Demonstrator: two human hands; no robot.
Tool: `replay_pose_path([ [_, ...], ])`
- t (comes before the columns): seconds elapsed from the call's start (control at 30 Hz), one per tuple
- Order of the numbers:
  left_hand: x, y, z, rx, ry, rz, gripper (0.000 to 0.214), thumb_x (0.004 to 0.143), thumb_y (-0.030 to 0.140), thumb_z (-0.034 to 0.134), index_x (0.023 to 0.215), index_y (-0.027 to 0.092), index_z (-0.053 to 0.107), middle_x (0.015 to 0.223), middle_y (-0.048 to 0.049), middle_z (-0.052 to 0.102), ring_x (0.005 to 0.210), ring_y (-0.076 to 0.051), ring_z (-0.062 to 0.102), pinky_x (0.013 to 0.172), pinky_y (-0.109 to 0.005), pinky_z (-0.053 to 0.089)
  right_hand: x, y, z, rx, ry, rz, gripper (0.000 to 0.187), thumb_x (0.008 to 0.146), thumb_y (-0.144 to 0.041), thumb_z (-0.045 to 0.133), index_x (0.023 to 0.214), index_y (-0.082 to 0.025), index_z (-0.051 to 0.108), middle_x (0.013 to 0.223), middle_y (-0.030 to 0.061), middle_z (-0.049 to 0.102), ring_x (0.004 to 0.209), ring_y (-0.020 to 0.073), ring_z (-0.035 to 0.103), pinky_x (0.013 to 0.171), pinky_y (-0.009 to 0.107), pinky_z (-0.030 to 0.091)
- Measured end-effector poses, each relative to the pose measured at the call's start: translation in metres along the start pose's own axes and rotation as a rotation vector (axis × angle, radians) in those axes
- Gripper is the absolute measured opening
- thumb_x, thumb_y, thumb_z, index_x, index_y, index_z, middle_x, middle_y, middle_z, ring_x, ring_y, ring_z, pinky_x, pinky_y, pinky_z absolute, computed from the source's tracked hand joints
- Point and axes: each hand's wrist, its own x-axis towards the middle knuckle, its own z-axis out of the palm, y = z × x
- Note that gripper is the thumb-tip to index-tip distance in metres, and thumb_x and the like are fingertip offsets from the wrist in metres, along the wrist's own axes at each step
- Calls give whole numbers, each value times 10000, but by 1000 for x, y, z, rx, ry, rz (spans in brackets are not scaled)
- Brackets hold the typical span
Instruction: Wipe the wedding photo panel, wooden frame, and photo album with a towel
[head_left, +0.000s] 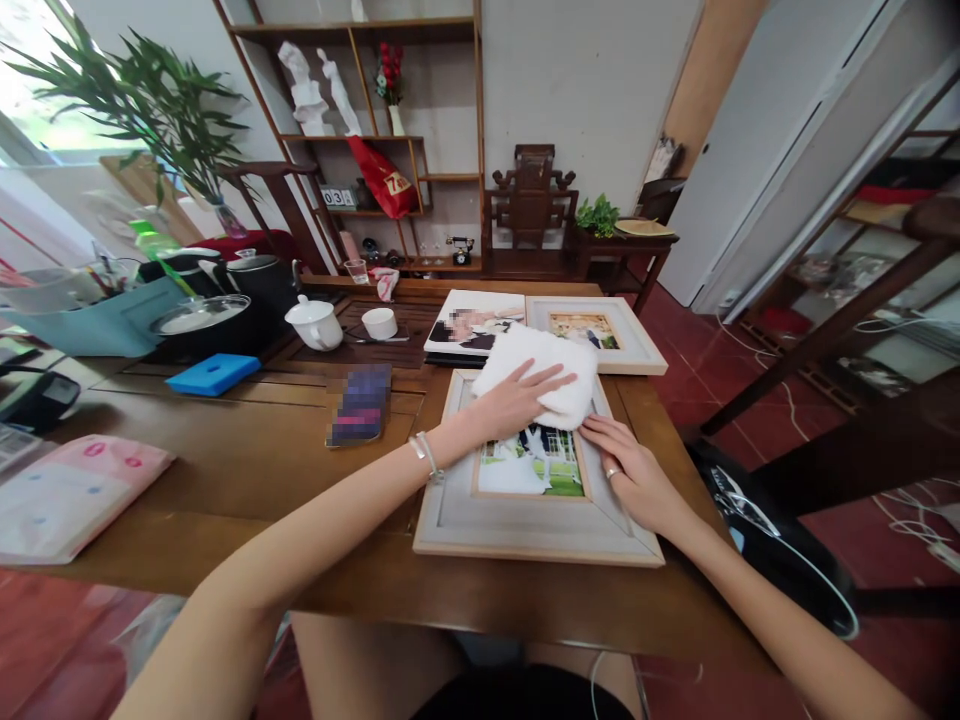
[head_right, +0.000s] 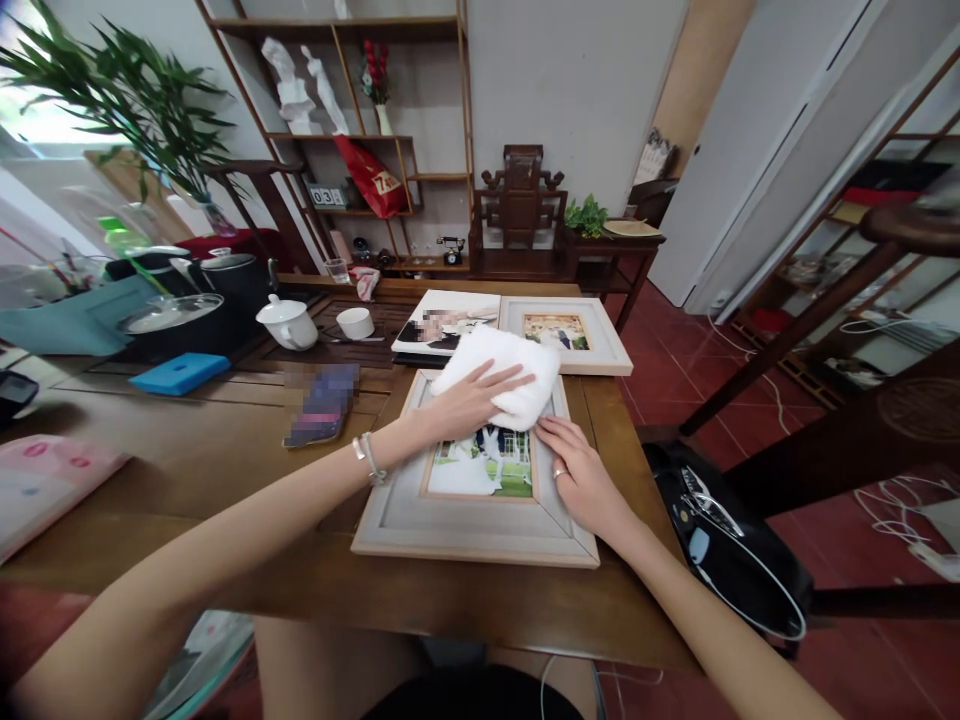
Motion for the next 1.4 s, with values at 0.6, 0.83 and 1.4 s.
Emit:
replay_pose_path([
  [0.6, -84, -8, -34, -64, -292, -388, 449, 838, -7, 464, 1191, 175, 675, 1531, -108, 393, 1407, -287, 375, 1105, -488, 356, 0, -1, 0, 13, -31, 58, 552, 808, -61, 428, 1290, -247, 624, 1372, 72, 604, 1360, 257, 471, 1158, 589, 340],
  [0.83, -122, 85, -84, -359, -365, -277, 394, 793, 156, 603, 1161, 248, 705, 1537, -68, 393, 1381, -315, 405, 1089, -477, 387, 0, -3, 0, -2, -37, 69, 547, 820, -67, 420, 1295, -251, 621, 1377, 66, 601, 1358, 252, 477, 1159, 579, 348],
  [1.4, -95, 18, -35, -140, -224, -493, 407, 862, 77, 471, 1226, 124, 647, 1551, -149, 347, 1411, -331, 347, 1096, -488, 379, 0, -5, -5, -3, -89, 53, 597, 810, -58, 404, 1331, -296, 572, 1496, 22, 475, 1411, 253, 388, 1161, 590, 327],
])
